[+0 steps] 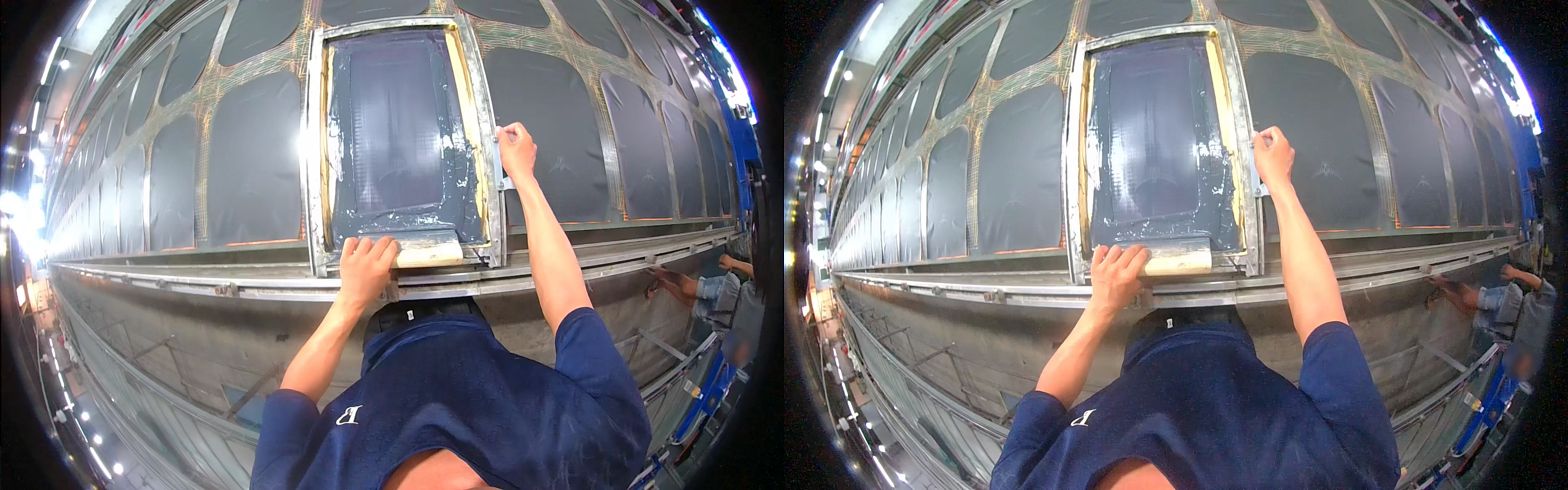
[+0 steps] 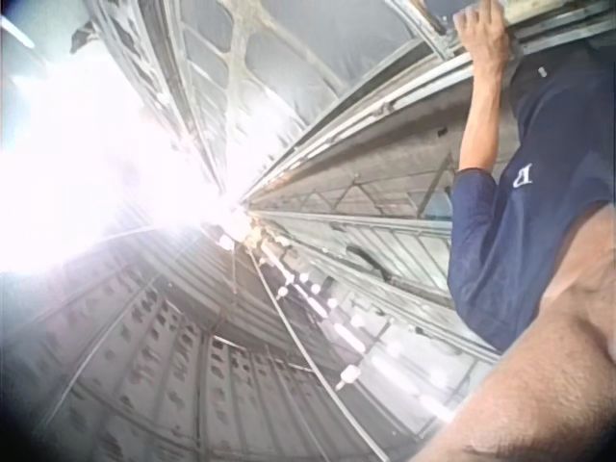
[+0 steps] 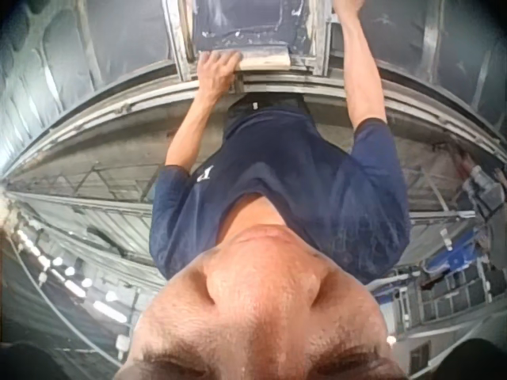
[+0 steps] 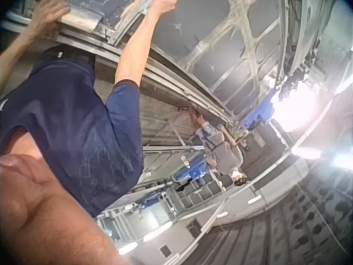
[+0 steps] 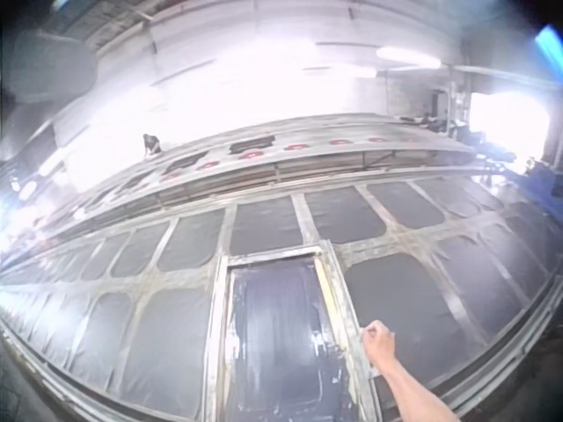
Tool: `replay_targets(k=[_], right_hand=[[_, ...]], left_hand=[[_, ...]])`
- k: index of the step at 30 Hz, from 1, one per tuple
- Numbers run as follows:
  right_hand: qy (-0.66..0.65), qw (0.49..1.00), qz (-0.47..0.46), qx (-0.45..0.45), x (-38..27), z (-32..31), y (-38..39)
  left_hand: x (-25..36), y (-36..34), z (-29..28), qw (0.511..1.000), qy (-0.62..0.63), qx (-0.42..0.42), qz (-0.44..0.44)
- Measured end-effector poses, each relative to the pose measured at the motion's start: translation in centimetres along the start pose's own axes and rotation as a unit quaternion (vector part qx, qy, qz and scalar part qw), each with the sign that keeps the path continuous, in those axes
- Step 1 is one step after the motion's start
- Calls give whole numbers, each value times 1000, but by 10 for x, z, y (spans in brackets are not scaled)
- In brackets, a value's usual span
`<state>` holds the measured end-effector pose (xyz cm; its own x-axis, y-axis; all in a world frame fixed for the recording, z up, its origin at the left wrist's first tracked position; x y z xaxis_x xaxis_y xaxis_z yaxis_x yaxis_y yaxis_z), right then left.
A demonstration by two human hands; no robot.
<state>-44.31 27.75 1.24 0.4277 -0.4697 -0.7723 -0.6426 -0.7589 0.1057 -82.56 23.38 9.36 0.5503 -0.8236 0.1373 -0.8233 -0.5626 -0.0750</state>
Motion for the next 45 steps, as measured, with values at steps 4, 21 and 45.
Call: replay_targets(k=[4, 21, 45], right_hand=[[33, 994, 82, -58, 0, -7, -4], [224, 879, -313, -282, -217, 65, -219], [253, 855, -340, -300, -118, 60, 142]], left_hand=[[-37, -52, 2, 1000, 17, -9, -1], [-262, -412, 1, 988, 87, -128, -12], [-56, -76, 10, 989, 88, -115, -16]])
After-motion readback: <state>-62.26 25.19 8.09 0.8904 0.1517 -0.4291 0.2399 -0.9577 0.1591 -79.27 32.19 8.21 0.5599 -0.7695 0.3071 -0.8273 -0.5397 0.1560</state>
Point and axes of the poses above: each hand's wrist, its own y-axis away from the middle knuckle, its own z-axis out of the palm, x = y × z, the point moved 6 cm from there along -y, towards the middle knuckle, and after that the axes turned 11 degrees about -x, right-handed, at the moved point
